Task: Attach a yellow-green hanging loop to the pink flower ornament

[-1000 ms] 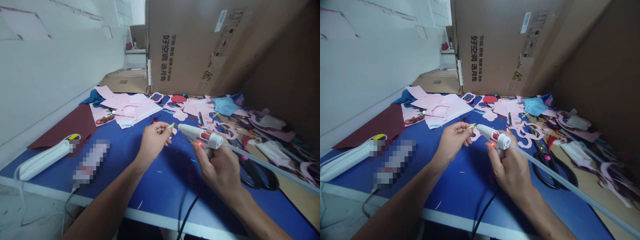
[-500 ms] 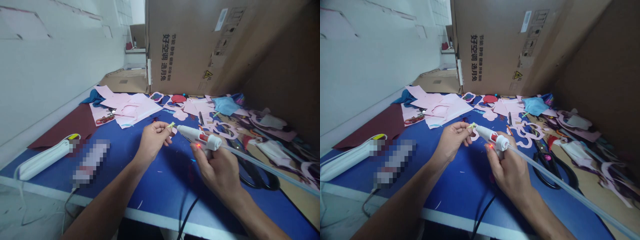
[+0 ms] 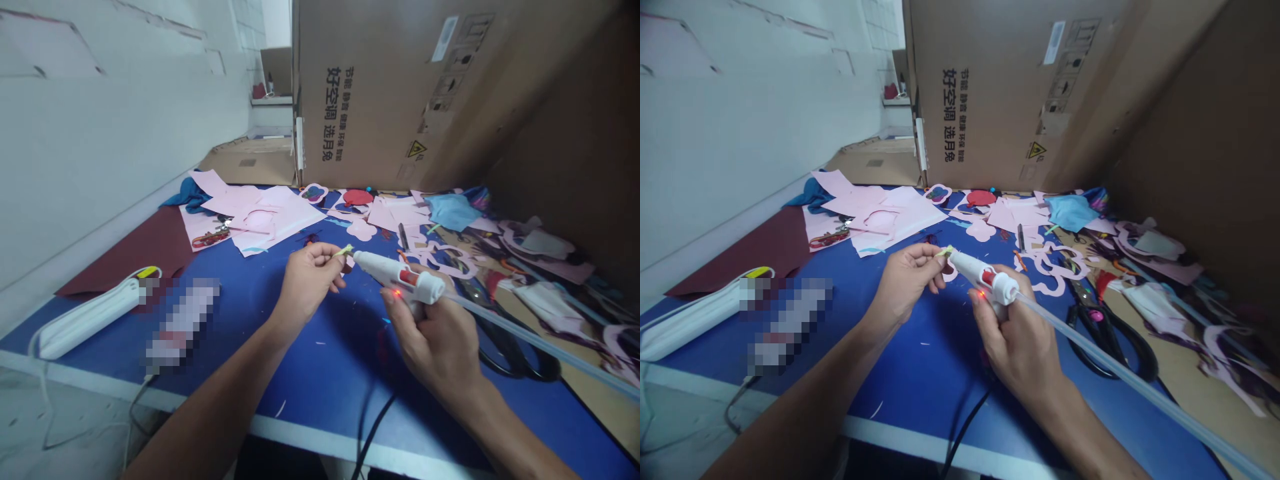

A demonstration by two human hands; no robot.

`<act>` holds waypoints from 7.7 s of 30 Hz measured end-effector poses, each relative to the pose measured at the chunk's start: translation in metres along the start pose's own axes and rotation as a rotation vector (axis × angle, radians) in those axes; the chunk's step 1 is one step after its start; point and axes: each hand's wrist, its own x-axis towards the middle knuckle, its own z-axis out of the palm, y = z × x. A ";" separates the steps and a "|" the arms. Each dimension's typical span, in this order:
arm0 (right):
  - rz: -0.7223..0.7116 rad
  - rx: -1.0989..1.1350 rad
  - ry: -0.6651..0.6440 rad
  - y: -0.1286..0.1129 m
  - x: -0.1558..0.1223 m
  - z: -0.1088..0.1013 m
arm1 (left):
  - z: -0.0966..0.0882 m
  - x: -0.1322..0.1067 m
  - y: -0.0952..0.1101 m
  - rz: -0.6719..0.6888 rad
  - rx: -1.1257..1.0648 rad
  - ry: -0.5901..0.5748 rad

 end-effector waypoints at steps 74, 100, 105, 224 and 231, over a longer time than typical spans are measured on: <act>0.007 0.048 -0.017 0.000 -0.001 -0.003 | 0.001 0.000 0.000 0.007 0.014 0.018; 1.192 1.291 -0.519 -0.037 -0.021 0.036 | -0.063 0.003 0.048 0.134 -0.231 0.284; 1.197 1.460 -0.684 -0.068 -0.021 0.064 | -0.072 -0.019 0.049 0.111 -0.226 0.246; 0.474 -0.046 -0.827 0.073 0.081 0.074 | -0.029 0.030 -0.025 0.223 0.835 -0.340; 0.467 -0.080 -0.825 0.071 0.082 0.074 | -0.027 0.030 -0.025 0.227 0.837 -0.370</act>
